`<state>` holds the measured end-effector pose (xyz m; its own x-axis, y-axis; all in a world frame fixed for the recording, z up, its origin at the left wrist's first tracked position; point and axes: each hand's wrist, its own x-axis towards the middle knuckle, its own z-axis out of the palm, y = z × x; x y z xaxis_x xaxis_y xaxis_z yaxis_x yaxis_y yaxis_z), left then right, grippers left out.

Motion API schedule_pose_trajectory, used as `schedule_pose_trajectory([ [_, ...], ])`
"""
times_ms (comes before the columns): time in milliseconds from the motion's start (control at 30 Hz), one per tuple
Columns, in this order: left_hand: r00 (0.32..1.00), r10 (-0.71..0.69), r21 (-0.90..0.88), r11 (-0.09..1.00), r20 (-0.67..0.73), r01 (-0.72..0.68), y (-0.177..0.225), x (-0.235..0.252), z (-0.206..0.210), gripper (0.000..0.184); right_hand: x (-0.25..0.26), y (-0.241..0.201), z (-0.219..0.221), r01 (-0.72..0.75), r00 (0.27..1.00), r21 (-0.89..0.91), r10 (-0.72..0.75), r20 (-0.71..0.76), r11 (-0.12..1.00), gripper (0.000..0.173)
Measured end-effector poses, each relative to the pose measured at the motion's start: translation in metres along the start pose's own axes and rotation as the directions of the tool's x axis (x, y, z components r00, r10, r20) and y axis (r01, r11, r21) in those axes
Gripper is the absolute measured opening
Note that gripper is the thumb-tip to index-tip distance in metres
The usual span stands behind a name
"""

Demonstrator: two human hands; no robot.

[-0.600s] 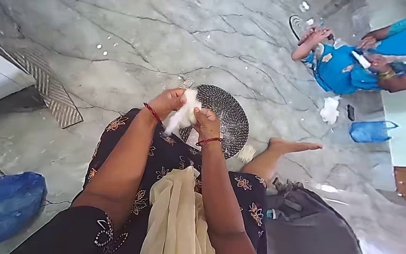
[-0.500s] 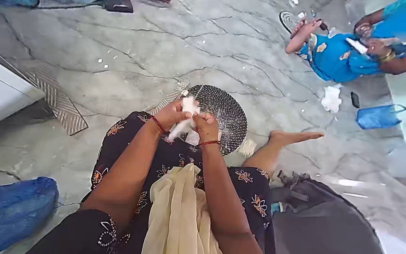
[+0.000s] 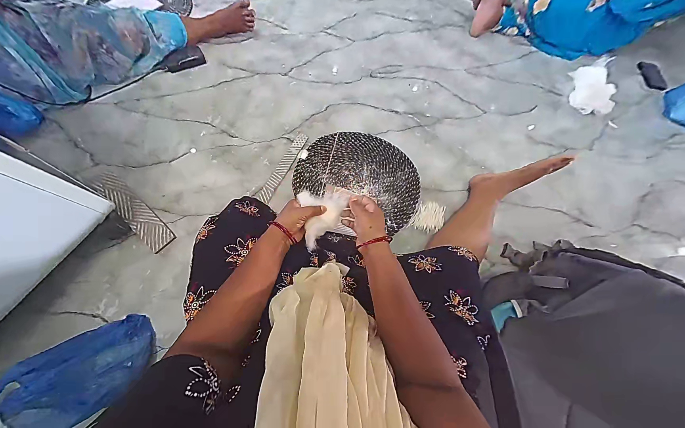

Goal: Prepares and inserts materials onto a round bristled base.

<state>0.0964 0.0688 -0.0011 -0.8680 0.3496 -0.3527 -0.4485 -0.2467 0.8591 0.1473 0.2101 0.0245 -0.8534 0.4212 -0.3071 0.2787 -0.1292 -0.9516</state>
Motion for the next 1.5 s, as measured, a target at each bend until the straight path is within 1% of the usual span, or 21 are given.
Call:
schedule_pose_trajectory([
  [100, 1.0, -0.007, 0.013, 1.0, -0.004, 0.007, 0.0, 0.004, -0.004, 0.017, 0.005, 0.001, -0.006, 0.022, 0.996, -0.077, -0.015, 0.091, 0.997, 0.033],
  [267, 1.0, -0.024, 0.077, 0.997, 0.018, 0.022, 0.002, 0.009, -0.008, 0.019, 0.014, 0.007, -0.005, 0.073, 0.973, -0.166, -0.034, 0.227, 0.983, 0.043],
  [400, 0.996, -0.068, 0.239, 0.97, 0.05, 0.054, 0.0, 0.015, -0.012, 0.023, 0.019, 0.009, -0.003, 0.134, 0.977, -0.434, -0.046, 0.207, 0.891, 0.023],
  [467, 0.996, -0.08, 0.295, 0.953, 0.04, 0.065, -0.001, 0.016, -0.011, 0.024, 0.02, 0.008, -0.004, 0.111, 0.985, -0.498, -0.028, 0.172, 0.86, 0.021],
  [567, 0.994, -0.11, 0.311, 0.945, 0.02, 0.098, 0.001, 0.017, -0.007, 0.025, 0.022, 0.009, -0.006, 0.056, 0.996, -0.415, -0.02, 0.091, 0.908, 0.018],
  [633, 0.993, -0.114, 0.304, 0.946, -0.008, 0.111, 0.001, 0.017, -0.009, 0.024, 0.024, 0.011, -0.01, 0.0, 1.0, -0.249, 0.003, 0.011, 0.968, 0.015],
  [700, 0.995, -0.068, 0.378, 0.921, -0.074, 0.092, 0.007, 0.016, -0.013, 0.027, 0.028, 0.008, -0.018, -0.061, 0.996, -0.054, 0.058, -0.061, 0.997, 0.012],
  [733, 0.99, -0.014, 0.501, 0.862, -0.139, 0.083, 0.014, 0.018, -0.017, 0.028, 0.029, 0.005, -0.024, -0.088, 0.992, 0.036, 0.09, -0.087, 0.996, 0.01],
  [800, 0.958, 0.101, 0.8, 0.578, -0.268, 0.163, 0.033, 0.025, -0.031, 0.036, 0.031, -0.002, -0.036, -0.118, 0.985, 0.148, 0.135, -0.11, 0.982, 0.008],
  [867, 0.924, 0.144, 0.902, 0.315, -0.353, 0.296, 0.046, 0.034, -0.046, 0.051, 0.029, -0.005, -0.049, -0.139, 0.982, 0.172, 0.159, -0.107, 0.975, 0.008],
  [900, 0.906, 0.153, 0.901, 0.261, -0.394, 0.347, 0.046, 0.038, -0.054, 0.061, 0.026, -0.003, -0.056, -0.155, 0.98, 0.154, 0.171, -0.099, 0.976, 0.008],
  [933, 0.886, 0.175, 0.89, 0.252, -0.429, 0.381, 0.046, 0.042, -0.059, 0.071, 0.025, -0.001, -0.062, -0.165, 0.979, 0.136, 0.178, -0.094, 0.977, 0.011],
  [967, 0.87, 0.211, 0.88, 0.278, -0.446, 0.384, 0.045, 0.043, -0.06, 0.08, 0.024, 0.001, -0.068, -0.171, 0.979, 0.124, 0.183, -0.093, 0.977, 0.013],
  [1033, 0.837, 0.348, 0.878, 0.387, -0.423, 0.282, 0.044, 0.037, -0.053, 0.085, 0.022, 0.008, -0.077, -0.188, 0.973, 0.152, 0.205, -0.103, 0.97, 0.016],
  [1100, 0.804, 0.472, 0.871, 0.478, -0.361, 0.11, 0.042, 0.03, -0.04, 0.075, 0.02, 0.016, -0.085, -0.194, 0.97, 0.195, 0.217, -0.108, 0.961, 0.018],
  [1167, 0.825, 0.479, 0.811, 0.583, -0.301, -0.043, 0.047, 0.032, -0.028, 0.057, 0.021, 0.021, -0.089, -0.18, 0.974, 0.178, 0.201, -0.105, 0.967, 0.02],
  [1233, 0.88, 0.411, 0.706, 0.695, -0.238, -0.134, 0.046, 0.037, -0.014, 0.03, 0.026, 0.026, -0.091, -0.161, 0.98, 0.105, 0.171, -0.098, 0.981, 0.02],
  [1300, 0.962, 0.25, 0.56, 0.815, -0.108, -0.149, 0.038, 0.041, 0.006, 0.014, 0.031, 0.028, -0.09, -0.132, 0.986, 0.006, 0.132, -0.103, 0.991, 0.019],
  [1367, 0.998, 0.061, 0.498, 0.865, 0.013, -0.06, 0.024, 0.047, 0.026, 0.011, 0.038, 0.03, -0.09, -0.087, 0.992, -0.07, 0.08, -0.099, 0.994, 0.022],
  [1433, 0.991, -0.122, 0.473, 0.878, 0.058, 0.08, 0.006, 0.053, 0.045, 0.013, 0.045, 0.033, -0.09, -0.054, 0.995, -0.136, 0.042, -0.086, 0.989, 0.028],
  [1500, 0.967, -0.24, 0.402, 0.896, 0.084, 0.187, -0.015, 0.061, 0.058, 0.013, 0.052, 0.036, -0.088, -0.036, 0.997, -0.213, 0.021, -0.07, 0.976, 0.034],
])
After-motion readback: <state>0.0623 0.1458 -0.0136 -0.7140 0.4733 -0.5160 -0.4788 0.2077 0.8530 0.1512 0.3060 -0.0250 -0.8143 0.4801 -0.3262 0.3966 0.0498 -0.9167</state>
